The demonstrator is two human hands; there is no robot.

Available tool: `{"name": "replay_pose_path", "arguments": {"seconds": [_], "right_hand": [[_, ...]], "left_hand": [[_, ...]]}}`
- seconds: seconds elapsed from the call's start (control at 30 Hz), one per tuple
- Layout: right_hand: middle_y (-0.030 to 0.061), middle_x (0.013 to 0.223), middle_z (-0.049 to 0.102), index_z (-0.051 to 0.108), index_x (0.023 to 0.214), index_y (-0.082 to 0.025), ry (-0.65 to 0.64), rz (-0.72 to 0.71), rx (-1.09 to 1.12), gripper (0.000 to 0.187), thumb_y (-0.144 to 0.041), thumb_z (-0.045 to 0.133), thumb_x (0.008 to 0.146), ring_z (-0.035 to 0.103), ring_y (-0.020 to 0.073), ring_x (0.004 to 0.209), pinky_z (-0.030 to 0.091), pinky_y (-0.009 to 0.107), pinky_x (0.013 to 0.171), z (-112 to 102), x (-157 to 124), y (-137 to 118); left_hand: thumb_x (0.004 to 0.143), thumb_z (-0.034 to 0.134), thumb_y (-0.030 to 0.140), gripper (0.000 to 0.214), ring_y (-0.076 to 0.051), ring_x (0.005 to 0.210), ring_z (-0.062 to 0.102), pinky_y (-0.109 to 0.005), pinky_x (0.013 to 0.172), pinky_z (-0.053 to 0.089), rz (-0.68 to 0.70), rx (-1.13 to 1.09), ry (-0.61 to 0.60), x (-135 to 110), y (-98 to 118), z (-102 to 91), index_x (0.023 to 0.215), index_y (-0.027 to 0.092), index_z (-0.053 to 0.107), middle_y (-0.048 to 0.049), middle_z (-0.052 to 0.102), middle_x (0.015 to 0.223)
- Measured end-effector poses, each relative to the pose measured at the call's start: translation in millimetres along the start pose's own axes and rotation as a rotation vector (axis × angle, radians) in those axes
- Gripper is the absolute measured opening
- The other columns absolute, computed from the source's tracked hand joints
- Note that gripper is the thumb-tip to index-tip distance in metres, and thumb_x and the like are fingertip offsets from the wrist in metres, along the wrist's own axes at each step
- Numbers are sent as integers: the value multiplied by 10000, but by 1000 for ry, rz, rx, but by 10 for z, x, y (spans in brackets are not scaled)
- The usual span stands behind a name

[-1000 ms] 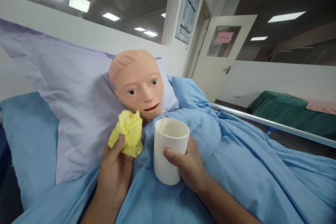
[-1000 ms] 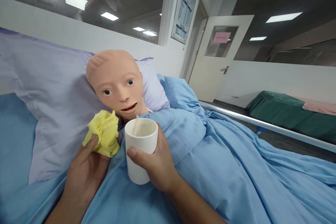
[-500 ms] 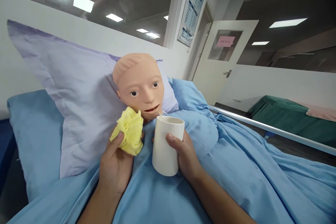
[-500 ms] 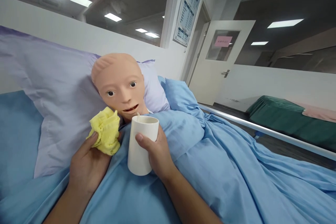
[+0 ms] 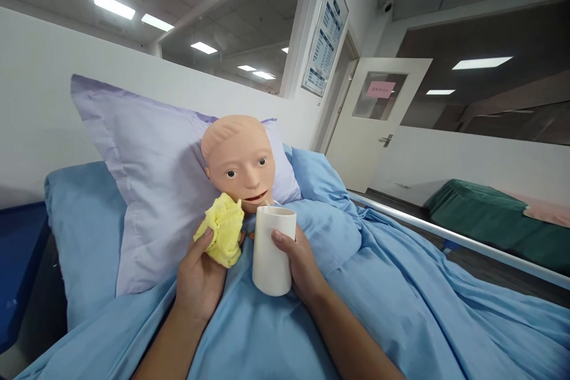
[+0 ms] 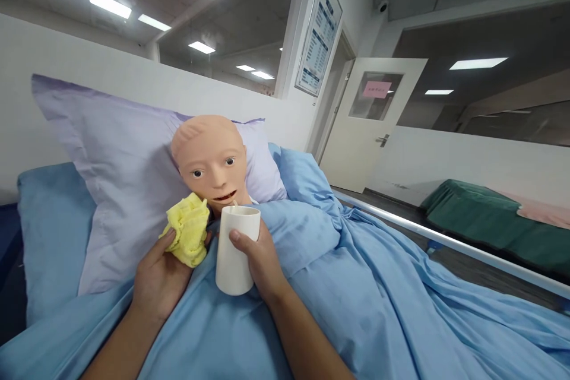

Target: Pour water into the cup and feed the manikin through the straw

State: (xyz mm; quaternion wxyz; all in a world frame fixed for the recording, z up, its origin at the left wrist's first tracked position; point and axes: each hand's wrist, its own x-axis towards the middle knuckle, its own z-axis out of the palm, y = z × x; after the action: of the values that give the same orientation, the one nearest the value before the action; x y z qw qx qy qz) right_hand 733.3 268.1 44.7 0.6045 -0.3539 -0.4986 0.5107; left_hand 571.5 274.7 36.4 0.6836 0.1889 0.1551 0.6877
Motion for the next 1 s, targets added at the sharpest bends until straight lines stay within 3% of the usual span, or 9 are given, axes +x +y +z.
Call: {"name": "replay_pose_path", "arguments": {"seconds": [0.33, 0.8, 1.0], "right_hand": [[64, 874, 751, 644, 1092, -201, -24, 9, 69, 526, -515, 807, 703, 691, 219, 707, 546, 294, 580, 29, -1, -7], [95, 1004, 755, 604, 1217, -216, -97, 22, 121, 563, -520, 757, 770, 714, 252, 861, 589, 337, 708, -30, 7, 20], [67, 961, 752, 624, 1153, -228, -93, 36, 121, 497, -517, 761, 772, 696, 220, 779, 571, 311, 658, -15, 3, -2]], "left_hand": [[814, 707, 215, 499, -260, 1042, 709, -377, 907, 602, 18, 6, -28, -7, -10, -10, 1303, 204, 610, -104, 711, 1229], [832, 692, 240, 463, -258, 1077, 694, -367, 921, 580, 44, 43, -33, 5, -38, -29, 1288, 206, 617, -108, 672, 1308], [832, 694, 254, 465, -265, 1086, 685, -377, 922, 576, 34, 63, -38, -2, -36, -26, 1288, 209, 617, -102, 698, 1249]]}}
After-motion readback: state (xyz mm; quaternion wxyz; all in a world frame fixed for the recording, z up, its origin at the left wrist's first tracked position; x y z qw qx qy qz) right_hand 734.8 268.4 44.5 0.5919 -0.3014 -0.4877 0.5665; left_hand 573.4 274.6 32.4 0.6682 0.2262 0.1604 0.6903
